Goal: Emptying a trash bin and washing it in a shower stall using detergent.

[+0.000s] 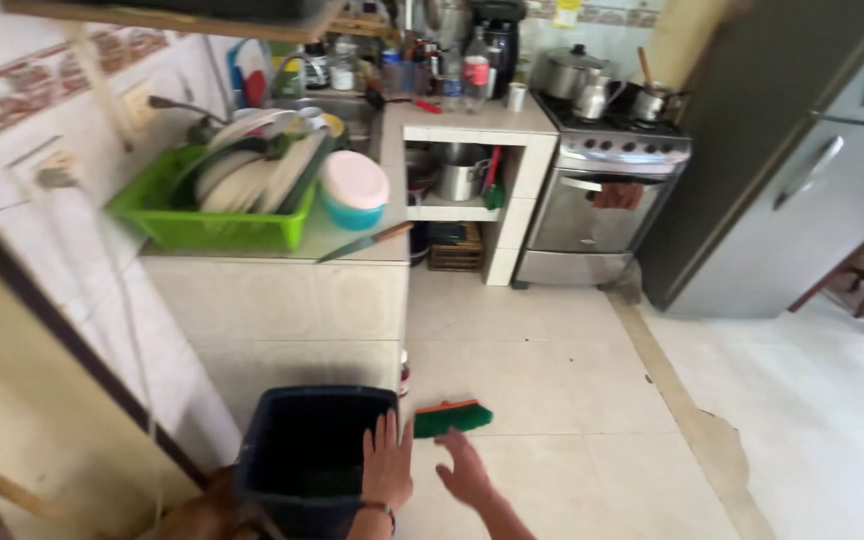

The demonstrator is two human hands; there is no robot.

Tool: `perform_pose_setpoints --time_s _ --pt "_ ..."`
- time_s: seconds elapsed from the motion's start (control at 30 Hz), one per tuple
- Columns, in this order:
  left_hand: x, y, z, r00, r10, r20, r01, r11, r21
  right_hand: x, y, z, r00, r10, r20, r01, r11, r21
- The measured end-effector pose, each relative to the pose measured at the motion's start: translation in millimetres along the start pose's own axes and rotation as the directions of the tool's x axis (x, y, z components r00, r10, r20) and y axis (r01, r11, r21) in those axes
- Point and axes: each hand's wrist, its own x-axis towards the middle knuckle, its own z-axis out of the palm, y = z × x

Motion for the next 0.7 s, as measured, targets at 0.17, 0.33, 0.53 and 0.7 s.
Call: perform_pose_setpoints --time_s 0.17,0.33,0.53,0.7 --pt "54.6 73.8 3.4 0.988 0.035 -0.149 -0.031 0.999 0.029 16.7 25.3 -101.7 0.998 0.062 -0.032 -0.061 0.998 0.021" --pt "106.4 172.8 -2.5 0.969 0.008 -0.248 0.003 0.999 0.044 14.9 64.5 -207.1 0.998 0.05 -0.038 -0.055 0.991 -0.122" --pt "144.7 278.6 -51.2 0.967 0.037 -0.253 -0.066 0.992 -0.109 17.3 116.7 -292.6 0.985 0.142 -0.102 -0.152 0.984 -0.095" --pt "185.5 316.7 -55.5 0.975 0.071 -0.21 -0.105 0.982 -0.156 28.3 161.6 -308.0 0.984 0.12 -0.135 -0.136 0.984 -0.114"
